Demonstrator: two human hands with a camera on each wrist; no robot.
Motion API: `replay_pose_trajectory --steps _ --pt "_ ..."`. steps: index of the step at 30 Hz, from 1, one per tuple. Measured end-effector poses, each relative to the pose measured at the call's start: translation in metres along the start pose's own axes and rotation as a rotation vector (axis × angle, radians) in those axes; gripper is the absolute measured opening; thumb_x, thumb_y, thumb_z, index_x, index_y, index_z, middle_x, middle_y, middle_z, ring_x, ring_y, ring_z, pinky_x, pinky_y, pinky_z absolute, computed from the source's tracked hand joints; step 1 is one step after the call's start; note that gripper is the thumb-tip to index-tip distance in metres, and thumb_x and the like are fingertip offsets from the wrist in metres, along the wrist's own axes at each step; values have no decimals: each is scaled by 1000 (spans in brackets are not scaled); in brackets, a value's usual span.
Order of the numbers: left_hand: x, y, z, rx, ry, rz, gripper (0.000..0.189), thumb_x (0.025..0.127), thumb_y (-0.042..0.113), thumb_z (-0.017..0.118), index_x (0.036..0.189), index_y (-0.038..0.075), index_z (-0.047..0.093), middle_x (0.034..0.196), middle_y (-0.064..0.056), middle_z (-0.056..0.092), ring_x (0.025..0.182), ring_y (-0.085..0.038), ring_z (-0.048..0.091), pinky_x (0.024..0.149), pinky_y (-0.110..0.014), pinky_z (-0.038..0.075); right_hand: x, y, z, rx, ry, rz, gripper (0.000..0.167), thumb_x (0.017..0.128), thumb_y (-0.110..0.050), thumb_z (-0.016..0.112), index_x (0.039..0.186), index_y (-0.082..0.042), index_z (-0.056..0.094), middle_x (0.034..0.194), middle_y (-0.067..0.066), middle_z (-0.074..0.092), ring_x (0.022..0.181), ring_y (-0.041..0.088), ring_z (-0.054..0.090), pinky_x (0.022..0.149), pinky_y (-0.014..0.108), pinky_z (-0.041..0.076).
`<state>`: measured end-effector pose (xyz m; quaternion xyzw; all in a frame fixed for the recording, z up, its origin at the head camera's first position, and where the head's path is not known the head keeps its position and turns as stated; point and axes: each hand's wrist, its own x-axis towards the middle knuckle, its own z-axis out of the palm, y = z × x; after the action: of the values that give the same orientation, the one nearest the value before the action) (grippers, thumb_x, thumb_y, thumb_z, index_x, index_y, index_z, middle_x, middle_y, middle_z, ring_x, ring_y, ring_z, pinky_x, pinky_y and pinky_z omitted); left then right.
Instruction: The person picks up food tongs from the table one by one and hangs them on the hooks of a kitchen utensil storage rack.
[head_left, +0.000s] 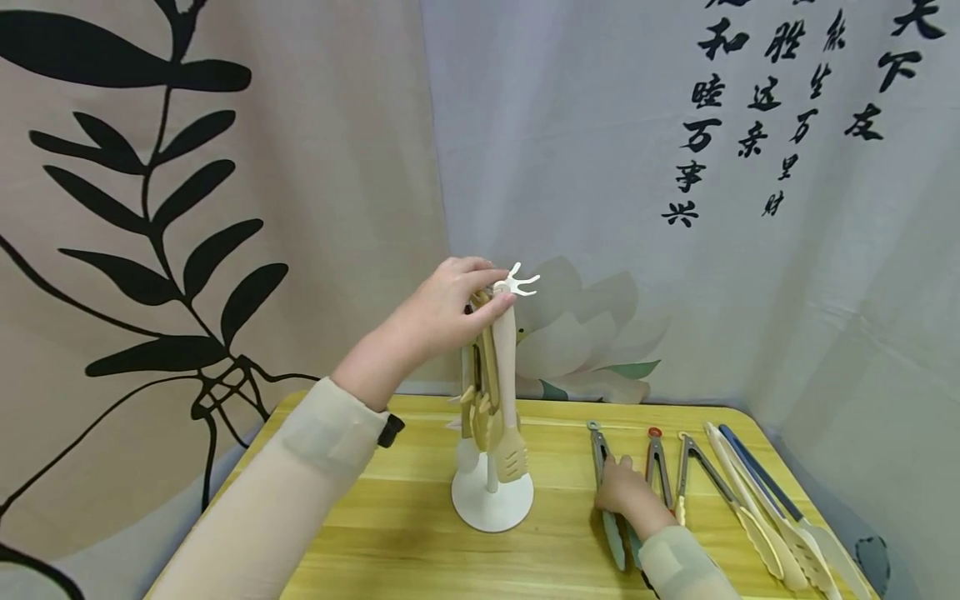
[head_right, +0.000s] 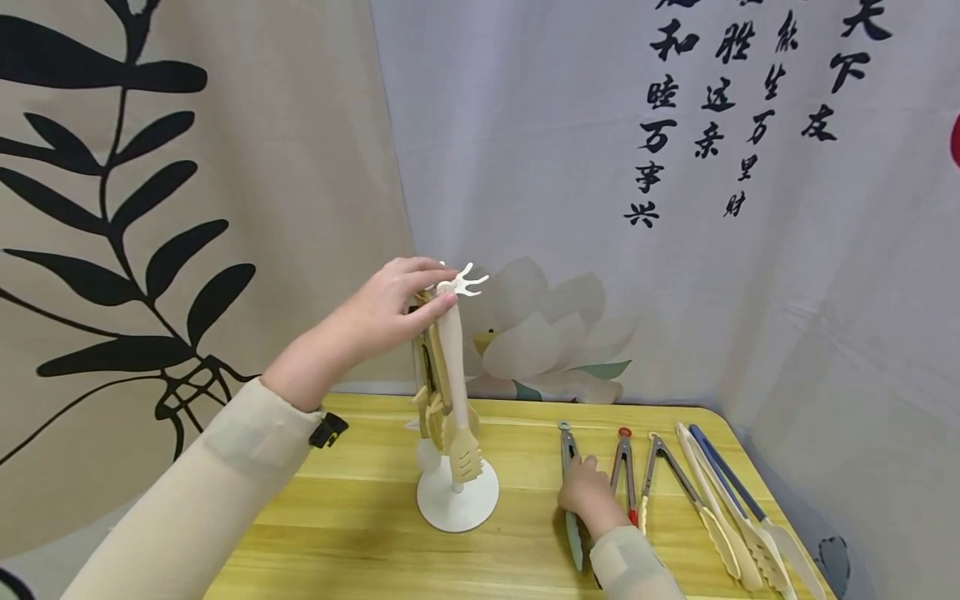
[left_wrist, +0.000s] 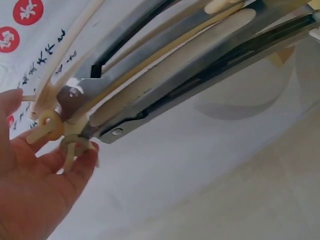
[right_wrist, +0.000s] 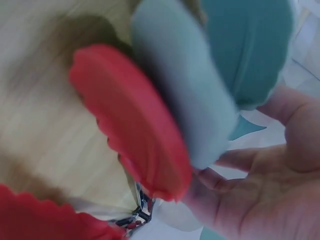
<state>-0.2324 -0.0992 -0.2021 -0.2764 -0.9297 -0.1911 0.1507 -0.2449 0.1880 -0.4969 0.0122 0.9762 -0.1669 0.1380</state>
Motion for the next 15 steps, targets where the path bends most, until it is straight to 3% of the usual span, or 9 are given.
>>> replay_pose_trajectory --steps 6,10,15 --pt "1 -2 0 -9 -4 2 52 95 50 46 136 19 52 140 -4 48 131 -23 38 108 -42 34 0 1 -1 76 9 -44 76 77 -9 63 141 12 29 126 40 34 97 48 50 79 55 45" --pt "3 -3 0 10 0 9 51 95 51 47 135 21 53 137 -4 50 129 -23 40 107 -41 36 1 3 -6 136 35 -63 73 78 -4 58 144 9 27 126 39 33 89 42 47 71 48 45" --pt "4 -6 -1 24 17 25 49 94 50 50 132 21 57 132 -4 55 125 -22 44 106 -39 37 -2 -1 -17 217 129 -106 81 75 -4 63 145 6 25 126 39 33 83 38 47 62 42 44"
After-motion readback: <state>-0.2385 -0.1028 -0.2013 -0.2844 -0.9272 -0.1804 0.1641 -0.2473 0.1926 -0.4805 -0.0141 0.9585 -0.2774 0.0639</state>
